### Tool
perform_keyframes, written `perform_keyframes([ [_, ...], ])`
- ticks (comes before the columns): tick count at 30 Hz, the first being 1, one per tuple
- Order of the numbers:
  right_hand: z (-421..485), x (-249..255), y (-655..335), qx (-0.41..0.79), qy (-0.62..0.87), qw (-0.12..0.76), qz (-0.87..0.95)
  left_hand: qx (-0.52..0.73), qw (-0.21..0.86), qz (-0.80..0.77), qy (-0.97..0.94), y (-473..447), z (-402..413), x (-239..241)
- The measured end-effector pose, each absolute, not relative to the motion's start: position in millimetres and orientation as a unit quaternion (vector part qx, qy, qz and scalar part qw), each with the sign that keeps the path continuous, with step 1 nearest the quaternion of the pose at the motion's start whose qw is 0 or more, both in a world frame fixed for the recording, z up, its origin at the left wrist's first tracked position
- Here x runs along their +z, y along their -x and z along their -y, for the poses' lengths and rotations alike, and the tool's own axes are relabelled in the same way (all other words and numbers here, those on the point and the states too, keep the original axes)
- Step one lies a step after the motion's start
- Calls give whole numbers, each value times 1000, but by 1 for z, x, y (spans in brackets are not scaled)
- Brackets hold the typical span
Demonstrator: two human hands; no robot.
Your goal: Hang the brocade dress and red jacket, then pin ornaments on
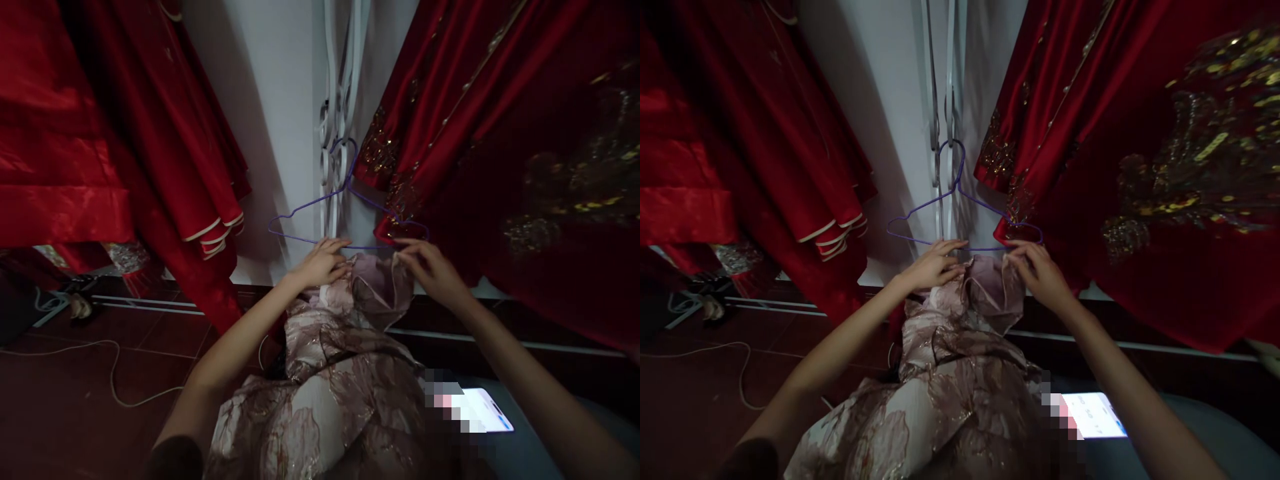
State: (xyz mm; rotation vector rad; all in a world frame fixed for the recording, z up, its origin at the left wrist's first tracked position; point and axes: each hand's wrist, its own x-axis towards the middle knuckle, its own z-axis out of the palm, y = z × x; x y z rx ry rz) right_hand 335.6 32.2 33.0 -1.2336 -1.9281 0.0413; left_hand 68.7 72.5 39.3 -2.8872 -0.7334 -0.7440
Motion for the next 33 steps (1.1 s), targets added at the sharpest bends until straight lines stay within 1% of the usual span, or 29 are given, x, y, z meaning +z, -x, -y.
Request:
perform_keyframes([
  [4, -54, 39, -356, -90, 542, 455, 701, -220, 40, 269, 937, -82, -75, 21],
  [9, -68, 17, -401, -143, 578, 472, 649, -233, 70, 300, 922, -77, -43, 17],
  [15, -69, 9, -420, -172, 599, 464, 630, -227, 108, 296, 921, -70, -27, 27],
  [21, -54, 29, -398, -145, 593, 472, 636, -219, 97, 295, 925, -69, -29, 30],
  [24, -46, 50, -372, -135, 580, 472, 651, -223, 66, 282, 931, -74, -30, 31],
  [28, -46, 75, -335, -146, 582, 475, 643, -245, -22, 259, 934, -89, -28, 33],
  [31, -50, 85, -317, -119, 574, 474, 657, -279, -80, 256, 922, -96, -26, 38],
  [33, -51, 87, -313, -123, 569, 466, 666, -317, -117, 254, 906, -93, -27, 41],
])
